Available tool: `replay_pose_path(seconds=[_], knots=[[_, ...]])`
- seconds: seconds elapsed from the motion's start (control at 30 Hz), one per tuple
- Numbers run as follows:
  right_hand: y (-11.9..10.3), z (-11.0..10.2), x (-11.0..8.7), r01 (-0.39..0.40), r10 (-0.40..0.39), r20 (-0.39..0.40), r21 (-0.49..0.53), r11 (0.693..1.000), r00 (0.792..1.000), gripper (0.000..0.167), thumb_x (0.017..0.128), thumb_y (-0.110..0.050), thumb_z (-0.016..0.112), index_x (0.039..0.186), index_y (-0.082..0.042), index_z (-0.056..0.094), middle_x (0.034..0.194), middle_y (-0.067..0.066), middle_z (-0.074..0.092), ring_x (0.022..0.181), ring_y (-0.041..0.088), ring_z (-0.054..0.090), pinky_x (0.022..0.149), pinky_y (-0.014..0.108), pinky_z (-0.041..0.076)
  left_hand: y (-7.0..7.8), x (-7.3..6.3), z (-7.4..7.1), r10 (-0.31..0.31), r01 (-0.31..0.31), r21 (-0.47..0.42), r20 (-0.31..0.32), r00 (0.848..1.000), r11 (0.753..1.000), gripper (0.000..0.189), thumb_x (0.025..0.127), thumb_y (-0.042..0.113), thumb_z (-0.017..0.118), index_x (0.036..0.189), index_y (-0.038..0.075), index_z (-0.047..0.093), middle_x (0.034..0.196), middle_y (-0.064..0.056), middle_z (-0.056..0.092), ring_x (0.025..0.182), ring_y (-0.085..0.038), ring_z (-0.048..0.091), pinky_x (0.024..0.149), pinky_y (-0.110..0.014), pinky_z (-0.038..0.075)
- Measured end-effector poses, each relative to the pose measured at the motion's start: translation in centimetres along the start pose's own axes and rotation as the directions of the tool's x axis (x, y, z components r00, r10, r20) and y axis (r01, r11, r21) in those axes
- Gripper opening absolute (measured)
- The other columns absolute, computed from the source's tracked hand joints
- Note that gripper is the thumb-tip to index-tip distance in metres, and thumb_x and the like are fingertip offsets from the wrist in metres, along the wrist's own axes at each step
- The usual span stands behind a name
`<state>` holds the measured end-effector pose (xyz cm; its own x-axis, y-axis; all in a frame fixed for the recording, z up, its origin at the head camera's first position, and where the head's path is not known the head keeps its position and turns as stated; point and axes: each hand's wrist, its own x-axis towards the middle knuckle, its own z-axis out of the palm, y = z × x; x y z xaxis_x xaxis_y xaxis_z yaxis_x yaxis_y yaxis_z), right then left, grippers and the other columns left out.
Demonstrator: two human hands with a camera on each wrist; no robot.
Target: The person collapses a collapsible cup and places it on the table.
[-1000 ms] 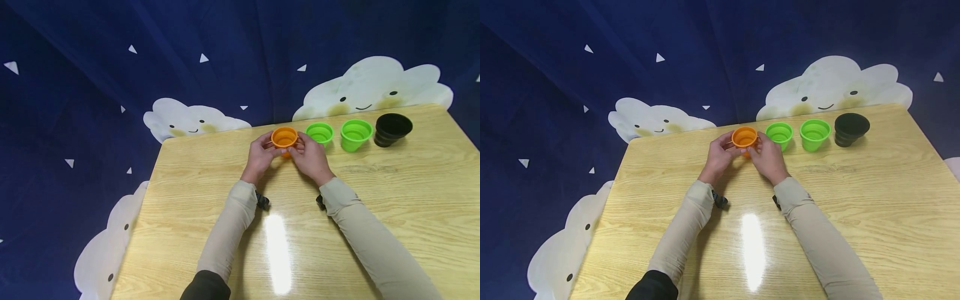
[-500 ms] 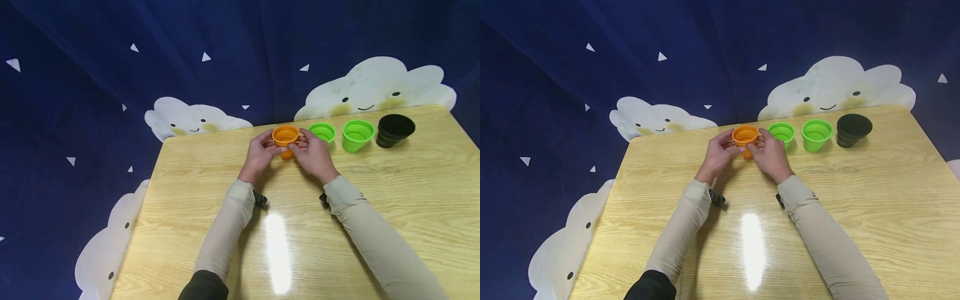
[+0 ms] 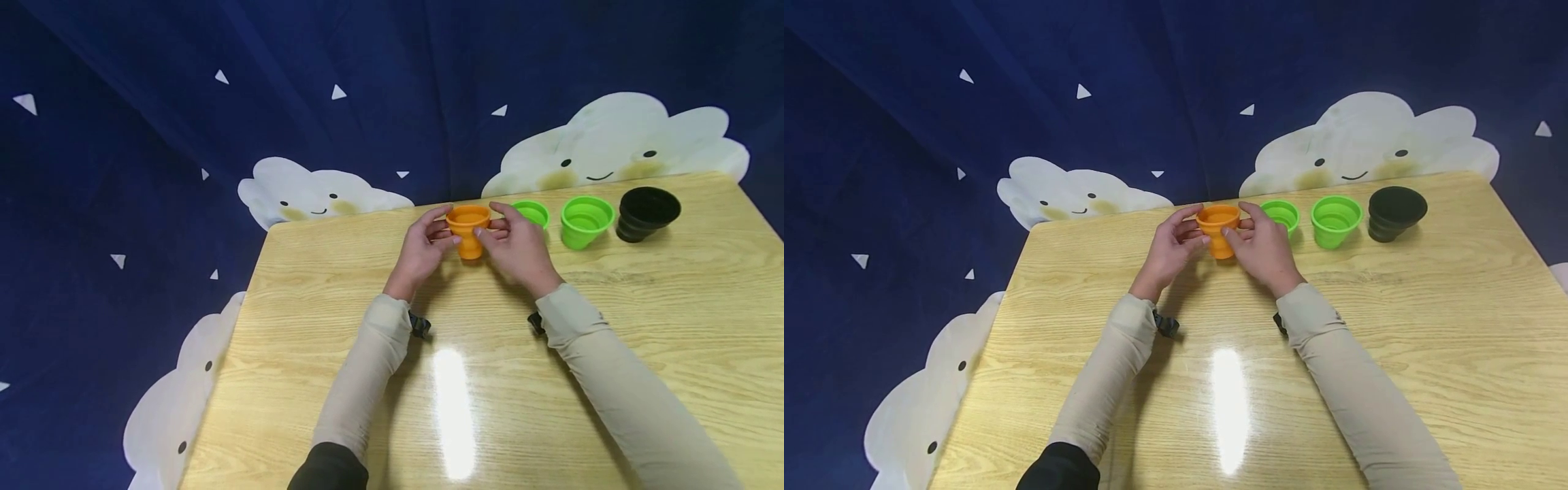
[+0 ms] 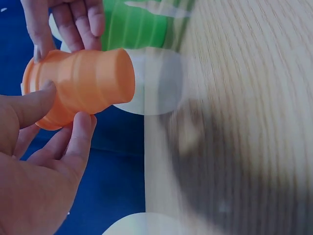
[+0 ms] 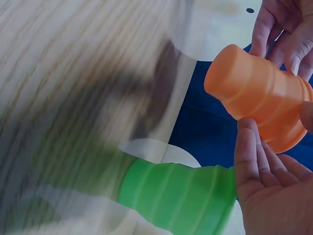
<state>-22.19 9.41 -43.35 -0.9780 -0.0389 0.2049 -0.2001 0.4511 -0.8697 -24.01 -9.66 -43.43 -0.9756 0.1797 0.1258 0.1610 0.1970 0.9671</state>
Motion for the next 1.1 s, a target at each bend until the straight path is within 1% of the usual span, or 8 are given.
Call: replay_pose_path(seconds=[0.23,0.4,0.5,0.6,0.73,0.83,0.93,1.1], knots=[[-0.2,-0.1,0.0,0.077,-0.078,-0.031,-0.023,0.997,0.996,0.047,0.093,-0.019,0.073,0.136,-0.003,0.061,0.107,0.02,0.072,0.088,0.029,0.072,0.068,0.007,0.048,0.4,-0.2,-0.1,0.095,-0.094,0.115,-0.002,0.995,0.989,0.037,0.089,-0.001,0.073,0.124,0.006,0.067,0.118,-0.009,0.071,0.098,-0.018,0.068,0.086,-0.026,0.056],[-0.4,-0.3,-0.2,0.1,-0.102,-0.034,-0.046,0.994,0.994,0.041,0.094,-0.019,0.071,0.132,-0.004,0.064,0.105,0.019,0.073,0.085,0.029,0.072,0.071,0.016,0.054,0.9,-0.4,-0.3,0.163,-0.162,0.238,0.016,0.986,0.958,0.034,0.09,0.004,0.074,0.123,0.007,0.069,0.125,-0.008,0.067,0.107,-0.018,0.066,0.091,-0.033,0.056],[-0.6,-0.5,-0.3,0.105,-0.107,-0.033,-0.059,0.993,0.994,0.041,0.095,-0.021,0.07,0.132,-0.004,0.064,0.105,0.019,0.073,0.086,0.03,0.072,0.076,0.032,0.059,1.3,-0.5,-0.4,0.242,-0.245,0.352,0.053,0.969,0.903,0.032,0.091,0.007,0.074,0.122,0.005,0.069,0.133,-0.013,0.062,0.121,-0.022,0.06,0.094,-0.04,0.055],[-0.9,-0.7,-0.4,0.119,-0.121,-0.032,-0.063,0.991,0.992,0.041,0.096,-0.022,0.07,0.132,-0.004,0.064,0.106,0.02,0.072,0.087,0.031,0.072,0.078,0.043,0.06,1.7,-0.5,-0.5,0.309,-0.315,0.479,0.093,0.946,0.82,0.032,0.092,0.013,0.073,0.123,0.005,0.069,0.14,-0.014,0.058,0.131,-0.022,0.053,0.097,-0.034,0.053],[-0.9,-0.8,-0.4,0.14,-0.143,-0.035,-0.066,0.988,0.989,0.04,0.096,-0.021,0.07,0.131,-0.003,0.064,0.106,0.02,0.073,0.086,0.03,0.073,0.078,0.043,0.06,2.1,-0.5,-0.7,0.38,-0.388,0.583,0.143,0.914,0.714,0.033,0.093,0.017,0.073,0.122,0.004,0.069,0.142,-0.014,0.057,0.131,-0.022,0.053,0.107,-0.023,0.041],[-0.9,-0.8,-0.3,0.156,-0.158,-0.037,-0.067,0.986,0.987,0.04,0.095,-0.02,0.07,0.131,-0.002,0.064,0.106,0.019,0.073,0.086,0.028,0.073,0.077,0.04,0.06,2.3,-0.5,-0.8,0.42,-0.431,0.619,0.174,0.891,0.657,0.033,0.093,0.018,0.073,0.122,0.002,0.069,0.137,-0.014,0.06,0.129,-0.023,0.055,0.111,-0.019,0.033],[-1.0,-0.9,-0.4,0.171,-0.173,-0.034,-0.06,0.983,0.984,0.041,0.096,-0.018,0.07,0.132,-0.001,0.063,0.108,0.02,0.072,0.088,0.029,0.073,0.078,0.041,0.06,2.3,-0.6,-0.9,0.439,-0.45,0.625,0.184,0.879,0.638,0.032,0.092,0.018,0.074,0.12,0.002,0.069,0.133,-0.013,0.064,0.125,-0.023,0.058,0.11,-0.018,0.034],[-1.1,-1.2,-0.5,0.232,-0.237,-0.016,-0.159,0.96,0.971,0.042,0.095,-0.016,0.07,0.133,0.002,0.063,0.12,0.023,0.068,0.1,0.038,0.068,0.086,0.051,0.057,2.4,-0.5,-1.0,0.448,-0.458,0.617,0.185,0.875,0.64,0.029,0.089,0.016,0.077,0.114,0.002,0.071,0.126,-0.012,0.068,0.122,-0.022,0.061,0.108,-0.019,0.038]])
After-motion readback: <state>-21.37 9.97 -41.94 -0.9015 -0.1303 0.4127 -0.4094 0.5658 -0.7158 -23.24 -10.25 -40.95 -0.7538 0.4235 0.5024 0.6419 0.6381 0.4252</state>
